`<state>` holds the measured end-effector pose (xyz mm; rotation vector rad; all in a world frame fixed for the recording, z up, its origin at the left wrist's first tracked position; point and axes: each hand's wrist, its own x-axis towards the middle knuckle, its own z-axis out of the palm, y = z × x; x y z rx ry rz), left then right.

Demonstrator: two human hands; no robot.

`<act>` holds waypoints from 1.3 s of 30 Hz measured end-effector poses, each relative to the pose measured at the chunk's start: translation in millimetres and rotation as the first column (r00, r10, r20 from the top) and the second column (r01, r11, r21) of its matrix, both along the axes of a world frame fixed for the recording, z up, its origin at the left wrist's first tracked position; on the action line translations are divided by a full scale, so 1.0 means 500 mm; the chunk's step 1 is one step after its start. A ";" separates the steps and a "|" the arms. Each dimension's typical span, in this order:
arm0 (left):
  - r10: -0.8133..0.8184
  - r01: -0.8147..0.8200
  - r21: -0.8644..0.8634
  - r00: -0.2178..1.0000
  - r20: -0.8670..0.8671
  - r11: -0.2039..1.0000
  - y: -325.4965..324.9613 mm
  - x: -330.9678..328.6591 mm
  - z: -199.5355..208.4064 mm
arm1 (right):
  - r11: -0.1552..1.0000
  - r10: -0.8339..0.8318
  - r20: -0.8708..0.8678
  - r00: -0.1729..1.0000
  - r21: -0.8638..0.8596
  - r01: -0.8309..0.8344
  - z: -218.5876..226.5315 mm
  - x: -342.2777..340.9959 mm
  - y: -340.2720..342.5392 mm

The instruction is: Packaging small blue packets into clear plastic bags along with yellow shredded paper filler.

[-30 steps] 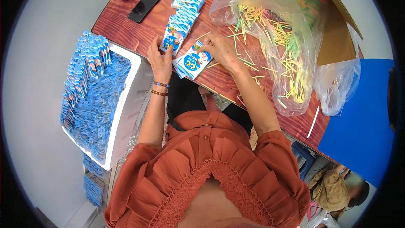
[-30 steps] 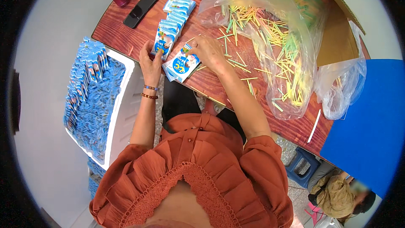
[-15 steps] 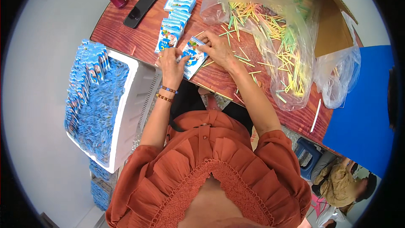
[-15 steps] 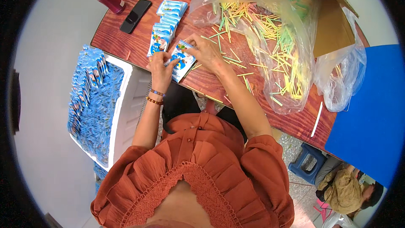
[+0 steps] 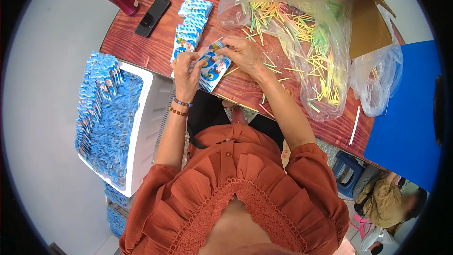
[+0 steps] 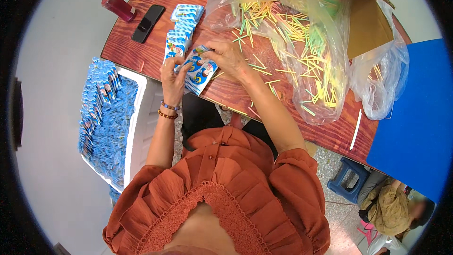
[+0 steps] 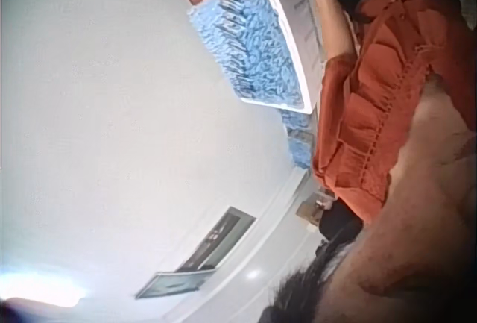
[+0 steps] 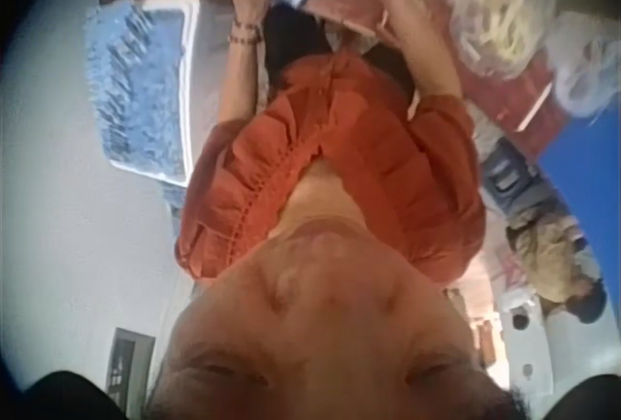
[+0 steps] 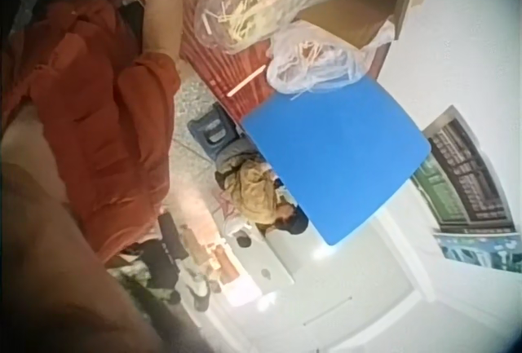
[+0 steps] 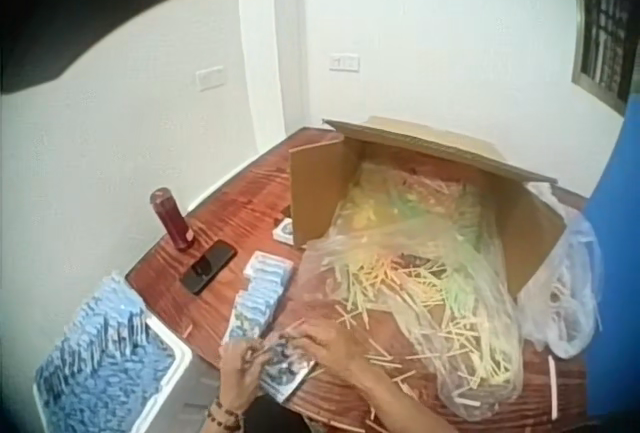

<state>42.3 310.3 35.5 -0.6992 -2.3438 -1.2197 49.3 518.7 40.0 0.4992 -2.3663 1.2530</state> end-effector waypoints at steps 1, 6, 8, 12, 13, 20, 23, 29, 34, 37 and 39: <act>-0.033 0.030 0.037 0.996 0.084 0.999 0.005 0.000 0.009 | 0.974 0.070 0.221 0.973 -0.224 -0.019 0.018 0.016 -0.001; -0.397 -0.035 0.664 0.778 0.487 0.747 0.077 0.015 0.049 | 0.770 0.198 0.385 0.902 -0.631 0.100 0.030 0.053 0.009; -0.394 -0.072 0.668 0.759 0.519 0.741 0.092 0.017 0.041 | 0.768 0.184 0.387 0.904 -0.630 0.113 0.034 0.068 0.022; -0.494 -0.194 0.752 0.647 0.581 0.630 0.126 0.025 0.031 | 0.795 0.115 0.391 0.913 -0.587 0.151 0.021 0.090 0.043; -0.514 -0.203 0.776 0.645 0.565 0.597 0.136 0.027 0.026 | 0.773 0.116 0.384 0.916 -0.614 0.159 0.022 0.095 0.047; -0.596 -0.232 0.802 0.563 0.573 0.551 0.155 0.031 0.021 | 0.807 0.088 0.442 0.893 -0.557 0.196 0.045 0.113 0.075; -0.611 -0.232 0.801 0.541 0.578 0.553 0.167 0.034 0.029 | 0.737 0.151 0.357 0.922 -0.662 0.135 0.013 0.098 0.086; -0.493 -0.166 0.732 0.639 0.590 0.661 0.177 0.049 0.023 | 0.781 0.086 0.399 0.913 -0.596 0.187 -0.004 0.094 0.092; -0.500 -0.207 0.745 0.626 0.599 0.634 0.172 0.047 0.011 | 0.773 0.082 0.448 0.890 -0.592 0.227 0.005 0.108 0.087; -0.549 -0.250 0.769 0.574 0.607 0.588 0.170 0.043 0.005 | 0.713 0.106 0.432 0.896 -0.661 0.235 0.028 0.116 0.086; -0.589 -0.277 0.786 0.538 0.603 0.552 0.174 0.045 0.012 | 0.677 0.110 0.420 0.901 -0.695 0.241 0.035 0.119 0.094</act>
